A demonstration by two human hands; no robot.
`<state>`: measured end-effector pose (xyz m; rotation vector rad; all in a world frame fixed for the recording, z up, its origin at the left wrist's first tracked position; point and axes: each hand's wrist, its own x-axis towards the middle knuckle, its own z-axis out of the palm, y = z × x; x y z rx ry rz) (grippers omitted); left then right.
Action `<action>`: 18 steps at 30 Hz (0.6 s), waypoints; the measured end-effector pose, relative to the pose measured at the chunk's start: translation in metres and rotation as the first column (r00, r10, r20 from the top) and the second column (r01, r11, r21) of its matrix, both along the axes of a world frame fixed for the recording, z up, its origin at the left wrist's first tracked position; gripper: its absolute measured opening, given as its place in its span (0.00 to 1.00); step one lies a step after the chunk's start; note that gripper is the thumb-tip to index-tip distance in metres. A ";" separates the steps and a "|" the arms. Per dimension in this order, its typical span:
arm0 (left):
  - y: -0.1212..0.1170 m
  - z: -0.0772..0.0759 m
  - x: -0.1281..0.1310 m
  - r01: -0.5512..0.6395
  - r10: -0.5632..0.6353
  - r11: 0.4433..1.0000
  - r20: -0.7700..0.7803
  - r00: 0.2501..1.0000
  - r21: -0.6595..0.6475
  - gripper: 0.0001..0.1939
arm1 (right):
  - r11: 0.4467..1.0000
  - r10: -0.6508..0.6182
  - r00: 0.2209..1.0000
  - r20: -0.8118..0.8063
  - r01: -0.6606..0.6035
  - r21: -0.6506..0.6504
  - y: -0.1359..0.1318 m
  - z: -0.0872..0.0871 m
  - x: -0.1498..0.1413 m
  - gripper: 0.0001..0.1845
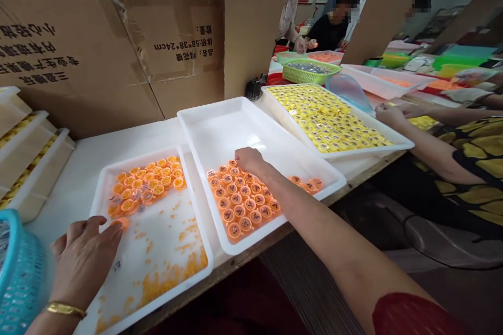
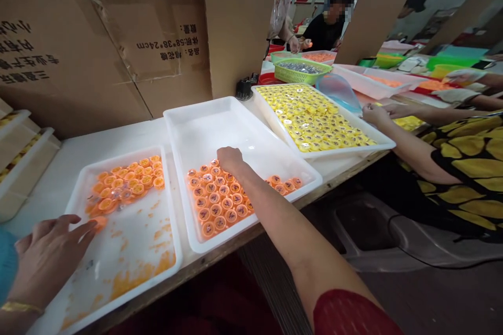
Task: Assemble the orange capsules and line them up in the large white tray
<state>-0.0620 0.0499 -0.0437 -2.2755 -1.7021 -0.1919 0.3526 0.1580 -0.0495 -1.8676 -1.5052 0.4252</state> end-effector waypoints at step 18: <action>-0.025 0.027 -0.002 -0.276 0.281 0.953 0.704 0.653 -0.124 0.17 | 0.872 0.466 0.878 0.109 -0.477 0.109 -0.073 0.073 -0.118 0.10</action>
